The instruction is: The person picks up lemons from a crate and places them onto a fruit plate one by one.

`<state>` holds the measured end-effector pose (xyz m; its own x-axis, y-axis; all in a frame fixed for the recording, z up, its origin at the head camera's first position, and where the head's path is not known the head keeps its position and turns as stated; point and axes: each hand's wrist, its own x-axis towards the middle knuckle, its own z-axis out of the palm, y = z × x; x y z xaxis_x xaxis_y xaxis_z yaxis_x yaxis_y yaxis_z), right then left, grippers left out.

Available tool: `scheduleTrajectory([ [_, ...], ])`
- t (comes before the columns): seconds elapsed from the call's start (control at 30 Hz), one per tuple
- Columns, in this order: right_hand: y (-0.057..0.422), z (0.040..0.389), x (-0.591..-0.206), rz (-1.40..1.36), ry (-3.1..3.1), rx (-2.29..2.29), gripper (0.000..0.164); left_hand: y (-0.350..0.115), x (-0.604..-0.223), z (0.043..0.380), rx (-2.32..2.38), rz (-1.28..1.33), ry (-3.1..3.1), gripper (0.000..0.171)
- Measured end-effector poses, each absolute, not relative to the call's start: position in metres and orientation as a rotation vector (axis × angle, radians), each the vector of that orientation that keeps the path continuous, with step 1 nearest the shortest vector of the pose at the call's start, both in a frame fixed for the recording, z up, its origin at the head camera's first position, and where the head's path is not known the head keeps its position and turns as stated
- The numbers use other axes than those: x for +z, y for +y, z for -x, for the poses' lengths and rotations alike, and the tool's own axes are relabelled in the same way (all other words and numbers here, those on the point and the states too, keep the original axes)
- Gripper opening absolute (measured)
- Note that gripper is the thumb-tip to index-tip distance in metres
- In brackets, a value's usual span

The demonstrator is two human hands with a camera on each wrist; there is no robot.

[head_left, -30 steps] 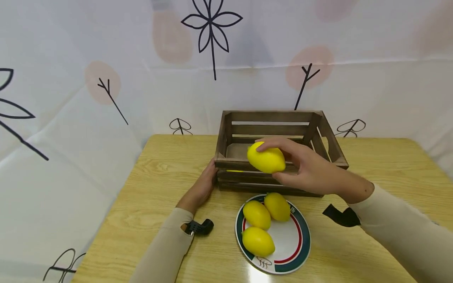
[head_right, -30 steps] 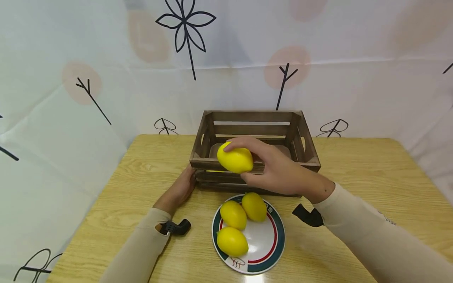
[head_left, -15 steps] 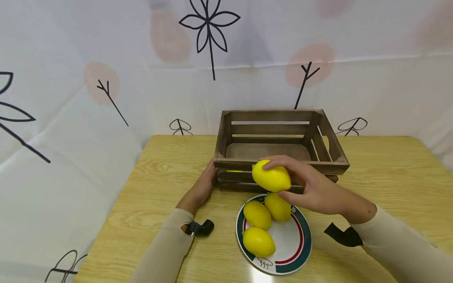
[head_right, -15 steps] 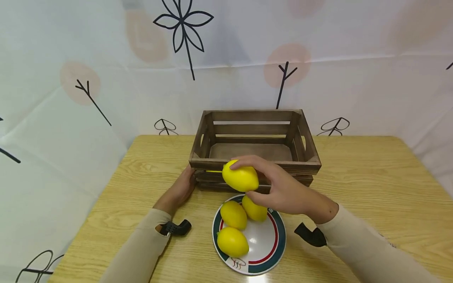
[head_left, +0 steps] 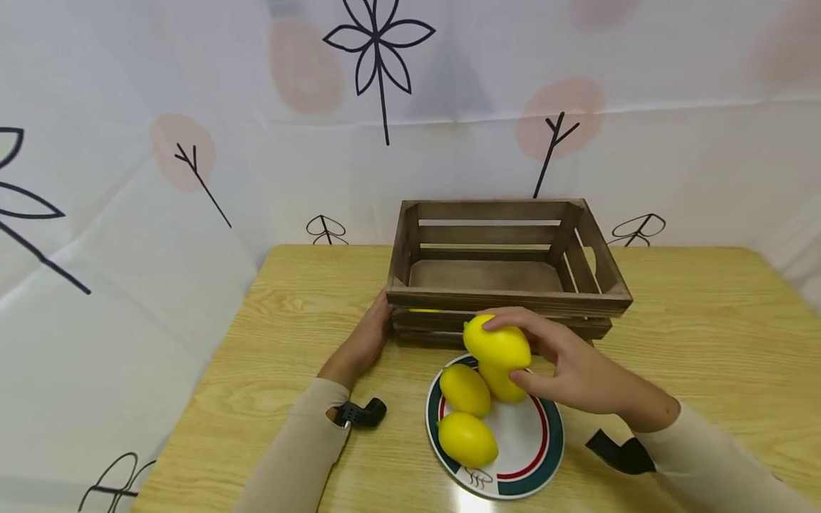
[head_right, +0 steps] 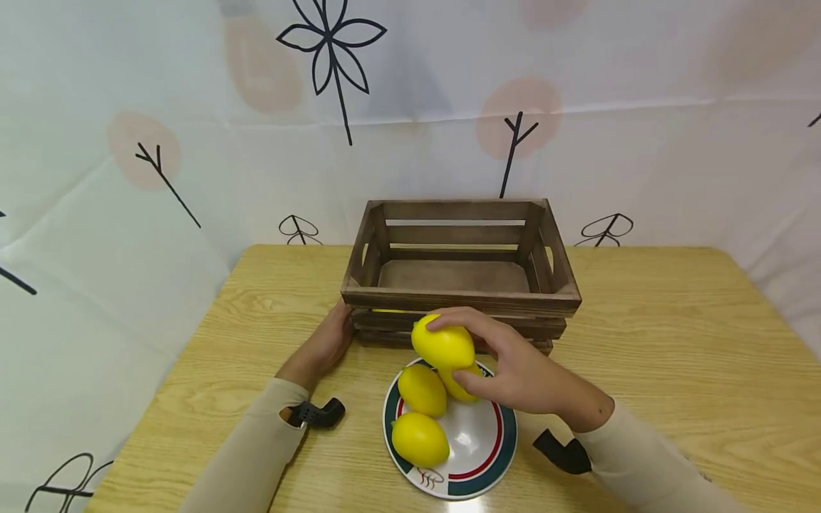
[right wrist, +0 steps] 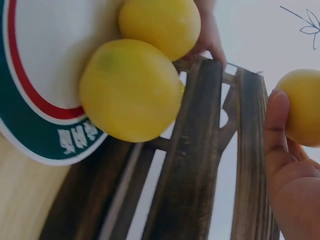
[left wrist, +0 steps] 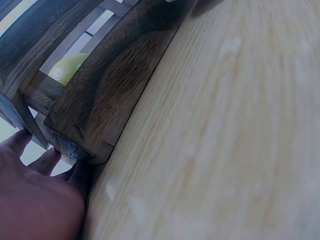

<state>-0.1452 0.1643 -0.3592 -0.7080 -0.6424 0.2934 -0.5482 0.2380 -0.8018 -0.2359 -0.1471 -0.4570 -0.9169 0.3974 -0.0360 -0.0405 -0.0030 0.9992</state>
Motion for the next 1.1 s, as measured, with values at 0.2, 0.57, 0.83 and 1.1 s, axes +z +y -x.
scheduleTrajectory([
  [0.2, 0.17, 0.141, -0.372, 1.105, 2.388, -1.497, 0.059, -0.145, -0.459, 0.236, 2.003, -0.367, 1.97, 0.055],
  [0.57, 0.179, 0.137, -0.383, 1.154, 2.356, -1.446, 0.057, -0.143, -0.458, 0.233, 2.019, -0.355, 1.949, 0.055],
  [0.83, 0.184, 0.139, -0.39, 1.168, 2.257, -1.391, 0.054, -0.145, -0.459, 0.234, 2.032, -0.399, 1.954, 0.059],
  [1.1, 0.19, 0.143, -0.386, 1.049, 2.109, -1.289, 0.049, -0.147, -0.459, 0.235, 2.01, -0.364, 1.944, 0.059],
])
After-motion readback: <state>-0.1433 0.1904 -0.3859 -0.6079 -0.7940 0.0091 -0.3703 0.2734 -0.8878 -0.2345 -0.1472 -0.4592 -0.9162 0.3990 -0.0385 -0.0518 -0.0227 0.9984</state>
